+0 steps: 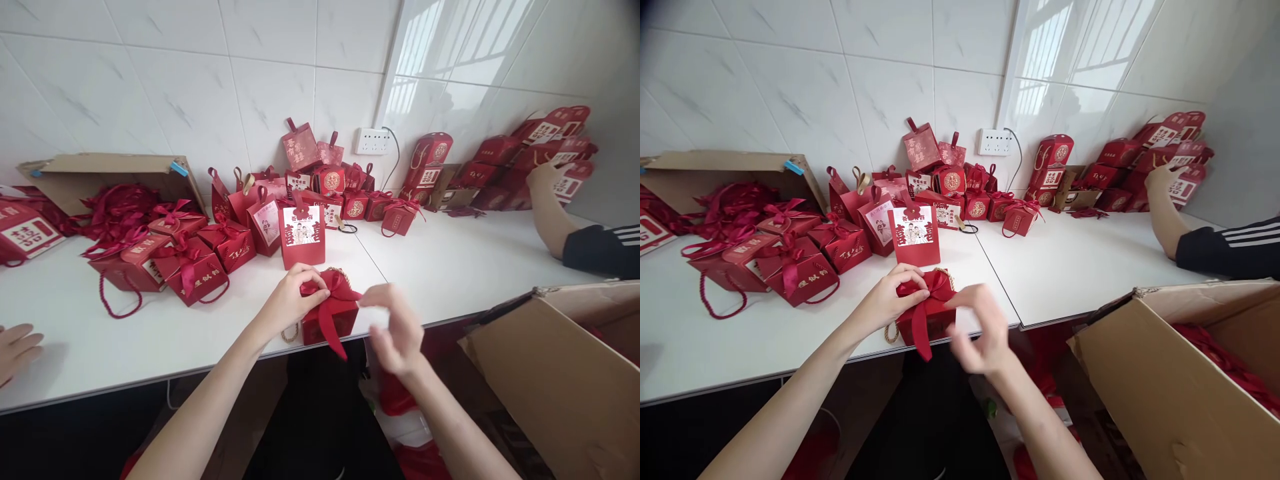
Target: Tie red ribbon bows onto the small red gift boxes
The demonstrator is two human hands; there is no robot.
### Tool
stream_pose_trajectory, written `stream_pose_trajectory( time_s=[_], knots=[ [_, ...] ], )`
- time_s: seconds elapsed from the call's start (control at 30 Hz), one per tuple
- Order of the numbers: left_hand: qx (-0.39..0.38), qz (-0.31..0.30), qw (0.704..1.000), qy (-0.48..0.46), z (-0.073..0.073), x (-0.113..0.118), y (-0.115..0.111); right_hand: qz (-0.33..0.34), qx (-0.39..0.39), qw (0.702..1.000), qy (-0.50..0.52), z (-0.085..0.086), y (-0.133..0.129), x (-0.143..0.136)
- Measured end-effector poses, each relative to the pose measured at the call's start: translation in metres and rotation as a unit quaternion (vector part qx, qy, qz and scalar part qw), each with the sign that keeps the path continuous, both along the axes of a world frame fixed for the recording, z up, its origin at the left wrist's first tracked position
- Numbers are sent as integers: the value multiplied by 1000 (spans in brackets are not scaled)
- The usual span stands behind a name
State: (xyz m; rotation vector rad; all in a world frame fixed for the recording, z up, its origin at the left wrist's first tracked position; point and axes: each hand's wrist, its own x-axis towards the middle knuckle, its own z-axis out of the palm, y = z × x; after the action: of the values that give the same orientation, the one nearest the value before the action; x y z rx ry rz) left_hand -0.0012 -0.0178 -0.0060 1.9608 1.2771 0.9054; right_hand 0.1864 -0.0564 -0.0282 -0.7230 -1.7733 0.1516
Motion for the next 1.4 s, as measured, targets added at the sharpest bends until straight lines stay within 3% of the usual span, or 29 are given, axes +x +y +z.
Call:
stream_pose_trajectory(
  time_s=[0.07, 0.1, 0.17, 0.23, 0.33, 0.5, 0.6, 0.67, 0.77, 0.83, 0.97, 1.1, 1.23, 1.4],
  knots=[
    [-4, 5, 1000, -1, 0, 0, -1, -122, -168, 978, 16, 2, 6, 15],
    [-7, 5, 1000, -2, 0, 0, -1, -131, -264, 955, 7, 3, 9, 20],
    [-15, 5, 1000, -3, 0, 1, -1, -49, -420, 906, -10, 3, 13, 25],
    [-22, 1, 1000, -3, 1, 1, -1, 29, -485, 874, -3, 4, 12, 23],
    [-15, -10, 1000, 0, 0, 0, 1, 19, -489, 871, -30, 12, 3, 19],
    [-3, -21, 1000, 5, -2, 0, 3, -6, -467, 858, -213, 41, -2, 26],
    [-1, -19, 1000, 10, -1, 0, 3, -163, -379, 888, -205, 56, 14, 25],
    [21, -5, 1000, 2, 2, 0, 3, -240, -329, 889, -210, 61, 29, 15],
    [87, 76, 993, -20, 9, -3, 3, -246, -305, 869, -302, 63, 48, -10],
    [106, 139, 985, 14, 15, -5, 3, -251, -299, 853, -346, 63, 55, -25],
    [8, 143, 979, 145, 19, -7, -2, -236, -310, 840, -378, 65, 59, -35],
    [-28, 135, 986, 95, 9, -3, -10, -161, -344, 866, -326, 59, 56, -22],
    [-32, 142, 989, -16, -3, 0, -17, -77, -365, 910, -180, 40, 47, -8],
    [-11, 167, 982, -92, -11, 7, -24, -36, -379, 925, 16, 13, 33, -6]
  ],
)
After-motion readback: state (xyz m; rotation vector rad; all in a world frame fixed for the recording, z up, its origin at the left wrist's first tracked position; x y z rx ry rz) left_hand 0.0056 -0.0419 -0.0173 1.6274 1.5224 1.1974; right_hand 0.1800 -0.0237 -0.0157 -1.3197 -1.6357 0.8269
